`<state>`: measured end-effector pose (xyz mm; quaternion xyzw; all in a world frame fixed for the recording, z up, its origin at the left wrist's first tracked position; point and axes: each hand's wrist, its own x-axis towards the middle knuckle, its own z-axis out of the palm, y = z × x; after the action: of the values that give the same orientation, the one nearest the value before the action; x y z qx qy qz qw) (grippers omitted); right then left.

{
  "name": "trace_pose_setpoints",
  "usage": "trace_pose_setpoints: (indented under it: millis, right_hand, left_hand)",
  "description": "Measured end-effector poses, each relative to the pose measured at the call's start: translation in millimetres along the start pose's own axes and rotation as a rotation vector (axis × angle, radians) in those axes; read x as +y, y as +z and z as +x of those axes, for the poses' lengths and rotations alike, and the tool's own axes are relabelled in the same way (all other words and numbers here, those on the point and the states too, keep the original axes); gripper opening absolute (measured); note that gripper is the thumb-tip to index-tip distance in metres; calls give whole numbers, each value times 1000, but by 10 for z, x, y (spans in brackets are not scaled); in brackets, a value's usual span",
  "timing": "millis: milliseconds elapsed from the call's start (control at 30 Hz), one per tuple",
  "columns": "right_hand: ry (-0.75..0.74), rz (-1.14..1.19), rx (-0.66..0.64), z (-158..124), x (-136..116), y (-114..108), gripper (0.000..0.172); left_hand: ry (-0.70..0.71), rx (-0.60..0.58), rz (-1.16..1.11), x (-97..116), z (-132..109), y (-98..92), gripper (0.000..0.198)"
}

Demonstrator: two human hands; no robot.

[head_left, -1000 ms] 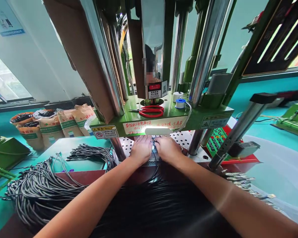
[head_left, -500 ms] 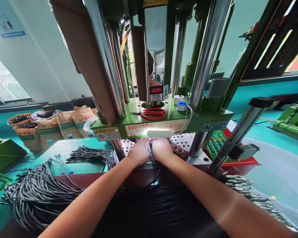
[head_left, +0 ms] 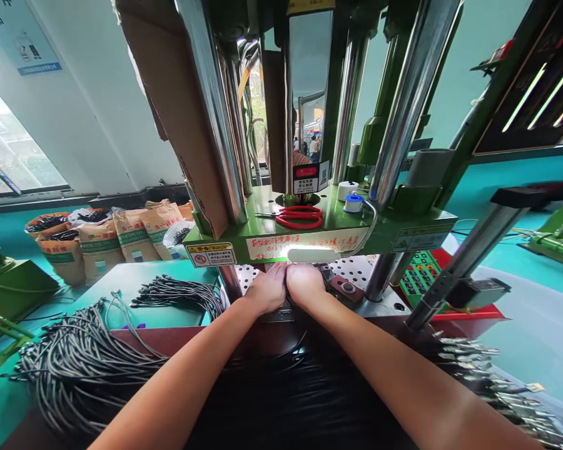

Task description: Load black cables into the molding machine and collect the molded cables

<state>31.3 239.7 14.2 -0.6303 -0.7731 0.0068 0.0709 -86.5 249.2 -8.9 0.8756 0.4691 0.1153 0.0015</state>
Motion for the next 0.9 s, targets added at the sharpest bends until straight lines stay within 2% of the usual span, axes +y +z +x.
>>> trace_pose_setpoints:
  millis: [100, 200, 333, 400, 533, 767, 900]
  right_hand:
    - [3, 2, 20, -13, 54, 2, 23]
    - [9, 28, 70, -73, 293, 6, 22]
    - [134, 49, 143, -196, 715, 23, 33]
    - [159, 59, 153, -242, 829, 35, 36]
    - [133, 84, 154, -249, 814, 59, 35]
    - [119, 109, 149, -195, 785, 97, 33]
    - [106, 122, 146, -185, 809, 109, 36]
  left_hand:
    - [-20, -6, 1, -17, 0, -16, 49]
    - [-42, -19, -1, -5, 23, -61, 48]
    - [-10, -6, -2, 156, 121, -80, 48]
    - [35, -10, -2, 271, 183, -52, 47]
    - [63, -37, 8, 413, 270, -4, 44]
    - [39, -25, 20, 540, 363, -56, 43]
    - [66, -36, 13, 543, 394, -48, 42]
